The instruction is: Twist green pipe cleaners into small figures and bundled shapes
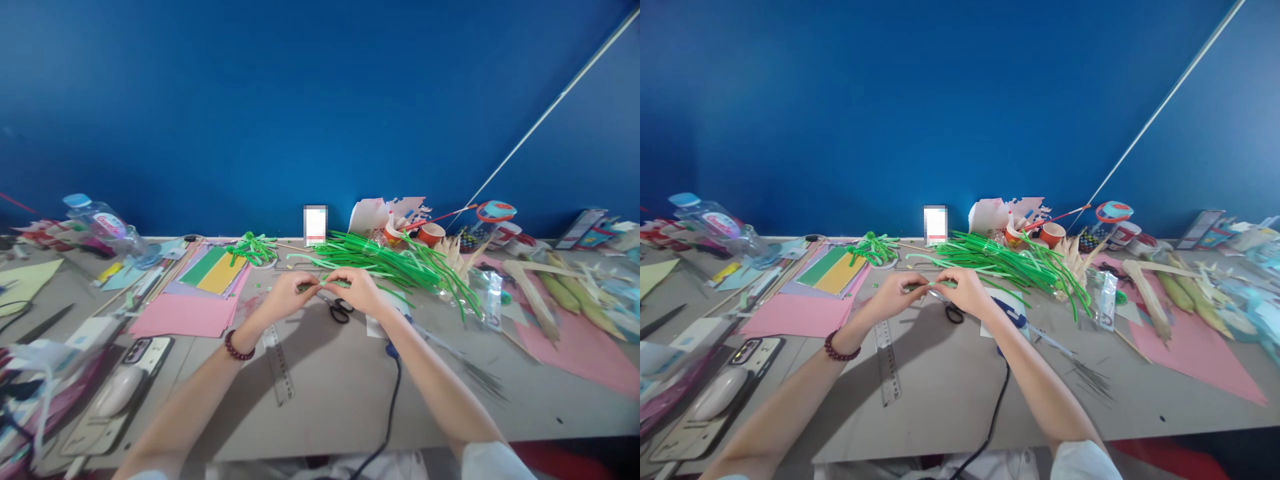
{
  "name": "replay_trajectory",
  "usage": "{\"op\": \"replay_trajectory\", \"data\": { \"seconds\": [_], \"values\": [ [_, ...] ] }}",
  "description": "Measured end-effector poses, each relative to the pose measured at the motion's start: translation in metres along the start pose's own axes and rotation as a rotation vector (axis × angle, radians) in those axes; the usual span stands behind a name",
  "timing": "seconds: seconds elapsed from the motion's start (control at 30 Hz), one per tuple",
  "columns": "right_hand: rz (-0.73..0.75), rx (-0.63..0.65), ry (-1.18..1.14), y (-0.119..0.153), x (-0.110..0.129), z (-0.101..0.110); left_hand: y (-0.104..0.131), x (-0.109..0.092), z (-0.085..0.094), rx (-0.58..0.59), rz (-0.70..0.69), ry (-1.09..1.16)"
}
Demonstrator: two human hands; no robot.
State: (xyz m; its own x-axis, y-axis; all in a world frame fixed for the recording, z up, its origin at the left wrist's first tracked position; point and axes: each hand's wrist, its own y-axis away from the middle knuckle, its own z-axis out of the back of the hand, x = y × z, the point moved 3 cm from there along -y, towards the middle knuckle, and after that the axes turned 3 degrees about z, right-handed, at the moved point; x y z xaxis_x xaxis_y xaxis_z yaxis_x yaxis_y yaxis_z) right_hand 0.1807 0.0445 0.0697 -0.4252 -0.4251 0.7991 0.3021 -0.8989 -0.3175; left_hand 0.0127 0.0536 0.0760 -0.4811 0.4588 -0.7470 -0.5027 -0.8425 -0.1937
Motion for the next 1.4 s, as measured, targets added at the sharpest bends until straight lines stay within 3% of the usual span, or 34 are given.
{"op": "replay_trajectory", "data": {
  "seconds": [0.33, 0.53, 0.7, 1.07, 1.4],
  "values": [
    [0.165, -0.239, 0.263, 0.006, 0.010, -0.010, 0.011, -0.006, -0.004, -0.354, -0.204, -0.467],
    [0.277, -0.219, 0.212, 0.003, 0.009, -0.007, 0.013, -0.010, -0.002, -0.505, -0.369, -0.605],
    [0.361, -0.282, 0.287, 0.005, 0.012, -0.006, 0.017, -0.010, -0.003, -0.552, -0.523, -0.670],
    [0.765, -0.547, 0.632, 0.028, 0.017, -0.003, 0.035, -0.029, 0.001, -0.752, -0.742, -0.683],
    [0.848, -0.668, 0.618, 0.031, 0.024, 0.000, 0.039, -0.025, 0.003, -0.807, -0.865, -0.737]
  ]
}}
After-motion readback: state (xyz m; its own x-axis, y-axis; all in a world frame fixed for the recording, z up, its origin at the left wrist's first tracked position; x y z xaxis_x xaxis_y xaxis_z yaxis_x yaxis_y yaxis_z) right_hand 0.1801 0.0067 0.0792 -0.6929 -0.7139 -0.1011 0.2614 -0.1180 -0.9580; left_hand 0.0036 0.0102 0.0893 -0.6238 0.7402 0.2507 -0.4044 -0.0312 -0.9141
